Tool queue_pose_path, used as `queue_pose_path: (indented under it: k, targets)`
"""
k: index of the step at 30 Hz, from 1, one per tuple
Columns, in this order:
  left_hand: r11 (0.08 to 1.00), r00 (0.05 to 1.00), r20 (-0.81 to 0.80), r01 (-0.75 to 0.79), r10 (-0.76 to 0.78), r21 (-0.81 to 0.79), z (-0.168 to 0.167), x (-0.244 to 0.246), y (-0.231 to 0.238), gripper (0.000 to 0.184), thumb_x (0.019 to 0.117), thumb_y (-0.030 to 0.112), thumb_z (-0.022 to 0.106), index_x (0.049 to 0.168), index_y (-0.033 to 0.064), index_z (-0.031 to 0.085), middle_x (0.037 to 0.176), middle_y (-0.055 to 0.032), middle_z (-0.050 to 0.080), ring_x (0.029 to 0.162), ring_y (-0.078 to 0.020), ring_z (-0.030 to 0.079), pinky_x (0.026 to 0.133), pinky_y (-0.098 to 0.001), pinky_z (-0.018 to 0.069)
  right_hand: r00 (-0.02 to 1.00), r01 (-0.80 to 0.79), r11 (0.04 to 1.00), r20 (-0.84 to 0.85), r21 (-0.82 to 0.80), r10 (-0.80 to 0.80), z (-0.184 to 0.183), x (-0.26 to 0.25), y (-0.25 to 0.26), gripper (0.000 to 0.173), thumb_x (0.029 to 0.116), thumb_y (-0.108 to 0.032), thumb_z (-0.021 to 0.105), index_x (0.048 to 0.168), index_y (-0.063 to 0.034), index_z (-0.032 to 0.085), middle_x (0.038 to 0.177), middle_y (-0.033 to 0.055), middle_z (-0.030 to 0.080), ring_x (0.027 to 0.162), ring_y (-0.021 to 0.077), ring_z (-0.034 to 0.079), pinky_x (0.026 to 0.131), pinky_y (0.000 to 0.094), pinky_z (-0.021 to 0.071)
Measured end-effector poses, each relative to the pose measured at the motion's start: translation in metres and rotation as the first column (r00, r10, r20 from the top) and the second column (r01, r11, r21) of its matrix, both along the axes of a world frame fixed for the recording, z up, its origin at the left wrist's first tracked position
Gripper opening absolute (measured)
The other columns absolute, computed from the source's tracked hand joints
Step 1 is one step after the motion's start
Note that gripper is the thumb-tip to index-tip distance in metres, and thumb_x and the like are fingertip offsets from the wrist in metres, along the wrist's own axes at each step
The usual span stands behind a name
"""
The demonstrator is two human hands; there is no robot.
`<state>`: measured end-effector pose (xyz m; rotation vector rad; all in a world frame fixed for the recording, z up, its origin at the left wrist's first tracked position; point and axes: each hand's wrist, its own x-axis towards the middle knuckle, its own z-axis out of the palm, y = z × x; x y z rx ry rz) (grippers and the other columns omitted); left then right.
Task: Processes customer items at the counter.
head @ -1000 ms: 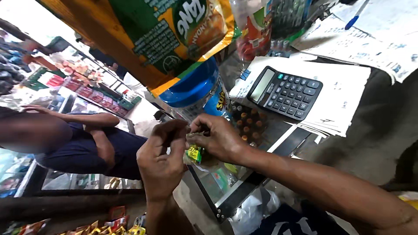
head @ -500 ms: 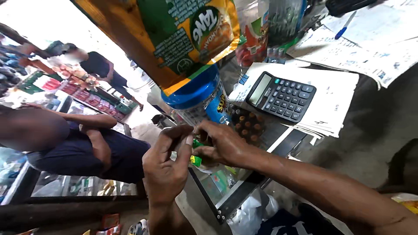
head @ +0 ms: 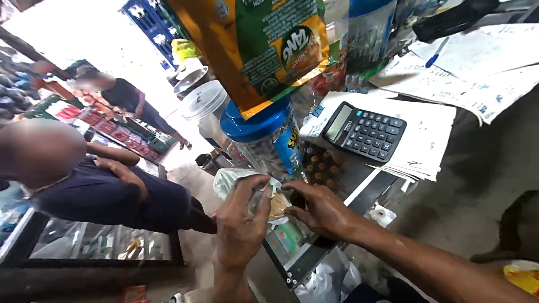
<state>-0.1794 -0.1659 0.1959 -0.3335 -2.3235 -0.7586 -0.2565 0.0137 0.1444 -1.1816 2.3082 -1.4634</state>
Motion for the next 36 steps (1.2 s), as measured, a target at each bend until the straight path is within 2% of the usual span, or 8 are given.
queue_pose_path:
  k: [4,8,11,15,24,29,33,36]
  targets:
    - [0.991,0.999,0.02,-0.023,0.026,-0.13,-0.016,0.0,0.001,0.026,0.0964,0.016,0.064,0.116,-0.0007,0.07,0.109,-0.0127,0.072,0.098,-0.0129,0.069,0.088,-0.0266,0.0577,0.988,-0.012,0.999,0.156,-0.031,0.017,0.004,-0.009,0.004,0.033,0.0989,-0.017,0.064,0.13,-0.0048,0.064,0.098,0.0059,0.069,0.084,0.0098,0.065,0.081,0.0289,0.0555]
    - [0.978,0.997,-0.039,-0.069,0.063,-0.194,-0.023,-0.001,0.0,0.026,0.096,0.01,0.059,0.117,0.0002,0.071,0.111,-0.0137,0.072,0.104,-0.02,0.069,0.092,-0.0322,0.0569,0.947,0.144,0.964,0.314,-0.222,-0.069,0.004,-0.013,-0.002,0.017,0.0949,-0.009,0.067,0.111,-0.0049,0.07,0.086,-0.0015,0.067,0.073,0.0018,0.062,0.071,0.0196,0.0543]
    - [0.977,0.993,-0.099,-0.084,0.065,-0.196,-0.021,-0.005,0.001,0.026,0.0956,0.008,0.058,0.117,-0.0004,0.071,0.11,-0.0146,0.073,0.104,-0.0221,0.07,0.092,-0.034,0.0569,0.892,0.251,0.907,0.445,-0.338,-0.081,0.008,-0.012,-0.006,0.011,0.0936,0.0,0.067,0.105,-0.0002,0.066,0.081,0.002,0.068,0.068,0.0072,0.067,0.066,0.0226,0.0591]
    - [0.996,0.989,-0.149,-0.034,0.022,-0.078,-0.007,-0.008,0.008,0.027,0.0951,0.007,0.061,0.12,-0.0002,0.069,0.112,-0.0123,0.072,0.105,-0.0156,0.069,0.094,-0.0297,0.0566,0.81,0.347,0.854,0.583,-0.387,-0.065,0.021,-0.012,-0.003,0.015,0.093,0.008,0.065,0.106,0.0028,0.061,0.077,0.0081,0.069,0.064,0.0149,0.07,0.061,0.0275,0.0615]
    - [0.928,0.984,-0.175,-0.105,0.044,-0.357,-0.037,-0.031,0.066,0.024,0.0972,0.011,0.058,0.115,0.0032,0.073,0.106,-0.0103,0.075,0.103,-0.0281,0.07,0.088,-0.0444,0.055,0.85,0.299,0.874,0.523,-0.383,-0.061,0.006,-0.018,0.034,0.017,0.0945,0.0,0.063,0.111,-0.0026,0.066,0.086,0.004,0.069,0.066,0.0093,0.064,0.059,0.0232,0.0561]
    - [0.947,0.995,-0.093,-0.065,0.038,-0.313,-0.037,-0.029,0.088,0.042,0.0913,0.017,0.064,0.13,-0.001,0.065,0.115,-0.0152,0.073,0.111,-0.033,0.068,0.092,-0.0493,0.0547,0.86,0.204,0.899,0.509,-0.389,0.025,0.004,-0.028,0.059,0.019,0.0905,-0.009,0.068,0.109,-0.0061,0.066,0.088,0.0001,0.07,0.071,0.0069,0.066,0.065,0.0218,0.057]
    - [0.962,0.999,-0.028,-0.041,0.035,-0.269,-0.03,-0.026,0.091,0.057,0.0897,0.027,0.07,0.138,-0.0017,0.059,0.121,-0.0165,0.071,0.116,-0.034,0.066,0.097,-0.0507,0.0526,0.866,0.172,0.882,0.494,-0.439,0.077,0.008,-0.029,0.051,0.02,0.0886,-0.004,0.069,0.108,-0.0042,0.064,0.085,-0.0003,0.07,0.072,0.0074,0.068,0.066,0.0221,0.0588]
    - [0.973,0.999,-0.023,-0.044,0.04,-0.225,-0.025,-0.024,0.09,0.059,0.0889,0.024,0.071,0.139,-0.0032,0.058,0.121,-0.0175,0.071,0.116,-0.0333,0.066,0.097,-0.0477,0.0534,0.866,0.18,0.871,0.494,-0.457,0.081,0.012,-0.031,0.041,0.018,0.0891,-0.001,0.067,0.106,-0.0038,0.065,0.082,-0.0006,0.069,0.069,0.007,0.066,0.063,0.022,0.0578]
